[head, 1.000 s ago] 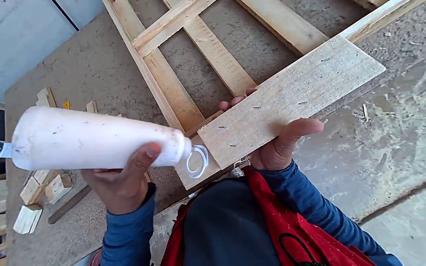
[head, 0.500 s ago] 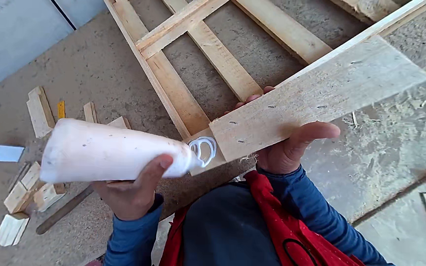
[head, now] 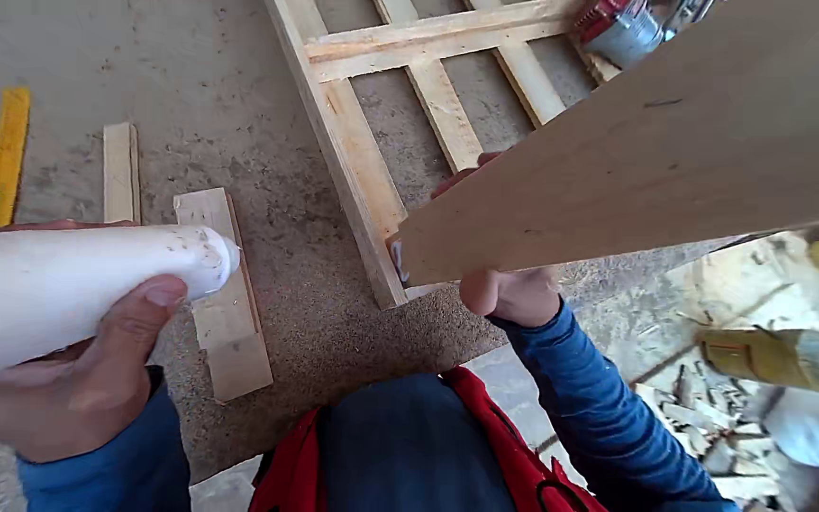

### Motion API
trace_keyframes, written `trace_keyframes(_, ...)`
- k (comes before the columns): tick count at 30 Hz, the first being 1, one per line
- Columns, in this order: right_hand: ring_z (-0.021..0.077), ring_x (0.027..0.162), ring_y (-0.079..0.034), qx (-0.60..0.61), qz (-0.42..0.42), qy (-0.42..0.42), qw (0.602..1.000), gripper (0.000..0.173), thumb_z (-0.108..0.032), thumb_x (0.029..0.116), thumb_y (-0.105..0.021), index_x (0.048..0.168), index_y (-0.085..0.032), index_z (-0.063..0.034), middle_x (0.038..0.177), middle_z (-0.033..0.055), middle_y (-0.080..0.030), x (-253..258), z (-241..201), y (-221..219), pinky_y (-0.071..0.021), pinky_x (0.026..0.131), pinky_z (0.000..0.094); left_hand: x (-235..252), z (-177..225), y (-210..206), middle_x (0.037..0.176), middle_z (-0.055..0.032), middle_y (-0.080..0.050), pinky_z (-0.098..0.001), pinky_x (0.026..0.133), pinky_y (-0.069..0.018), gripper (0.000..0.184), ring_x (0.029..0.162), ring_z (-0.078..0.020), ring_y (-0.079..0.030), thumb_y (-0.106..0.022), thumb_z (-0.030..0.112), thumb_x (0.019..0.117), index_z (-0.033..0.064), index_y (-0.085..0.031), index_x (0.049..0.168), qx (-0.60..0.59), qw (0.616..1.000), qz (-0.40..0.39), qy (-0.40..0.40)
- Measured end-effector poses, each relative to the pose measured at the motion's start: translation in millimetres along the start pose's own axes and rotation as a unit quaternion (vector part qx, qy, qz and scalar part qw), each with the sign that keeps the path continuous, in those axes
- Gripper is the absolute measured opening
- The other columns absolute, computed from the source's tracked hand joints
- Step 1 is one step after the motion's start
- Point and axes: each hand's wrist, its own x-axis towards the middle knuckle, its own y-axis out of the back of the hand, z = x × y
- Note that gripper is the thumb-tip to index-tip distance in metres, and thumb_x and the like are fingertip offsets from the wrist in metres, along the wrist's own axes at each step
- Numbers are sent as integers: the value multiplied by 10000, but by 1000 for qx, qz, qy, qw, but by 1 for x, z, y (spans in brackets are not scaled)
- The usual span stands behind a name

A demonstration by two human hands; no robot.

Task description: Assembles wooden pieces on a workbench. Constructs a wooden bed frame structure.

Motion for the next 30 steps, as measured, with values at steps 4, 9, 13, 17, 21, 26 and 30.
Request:
trace_keyframes(4,215,1186,-659,-14,-41,-54,998,934,-492,765,-878,1459,-438,-47,1289,64,-673,6,5,-18,-571,1029,435,-16,-16,30,1206,-22,-695,-400,1026,-544,501,1144,-186,-665,-809,242,868,88,-582,1287,-62,997,28,46)
trace_keyframes(9,36,1062,-695,-57,-59,-88,993,487,-471,833,-829,1233,-657,-253,1128,-123,-737,-8,19,-40,-605,944,285,-41,-53,60,1169,-36,-698,-421,1035,-527,374,1146,-200,-657,-767,258,903,92,-623,1207,-119,986,97,68)
trace_keyframes(13,202,1215,-641,-57,-37,-89,994,798,-600,829,-775,1428,-519,-138,1320,34,-664,-17,27,-44,-554,1040,418,-60,-85,85,1265,-166,-646,-555,1027,-520,452,1204,-342,-625,-696,230,953,21,-545,1324,-170,976,113,75)
trace_keyframes(17,176,1293,-595,-45,-48,-117,991,952,-611,774,-818,1520,-406,-189,1402,-13,-619,-19,28,-42,-523,1090,413,-39,-26,84,1241,-162,-644,-565,962,-572,544,1139,-347,-657,-750,182,899,48,-464,1342,-214,947,231,66)
trace_keyframes(21,102,1370,-483,-328,90,43,939,876,-535,844,-784,1539,-310,-291,1482,-122,-489,-53,-14,-47,-444,1142,391,-59,-7,125,1242,-115,-645,-574,969,-547,521,1149,-320,-645,-555,505,992,130,-487,1347,-254,935,221,114)
trace_keyframes(26,167,1037,-675,-350,-80,24,933,443,-488,910,-729,1227,-618,-199,1073,-7,-696,-91,-7,-127,-573,903,422,-96,15,139,1141,-87,-686,-568,877,-589,530,1036,-289,-694,-703,494,908,160,-545,1288,-246,916,279,147)
trace_keyframes(30,313,1161,-628,-300,-175,-282,895,1103,-647,789,-781,1566,-305,-26,1339,169,-605,-81,53,-209,-563,937,532,-114,29,116,1119,-70,-716,-518,826,-618,502,1001,-257,-720,-652,573,924,205,-622,1265,-359,862,265,242)
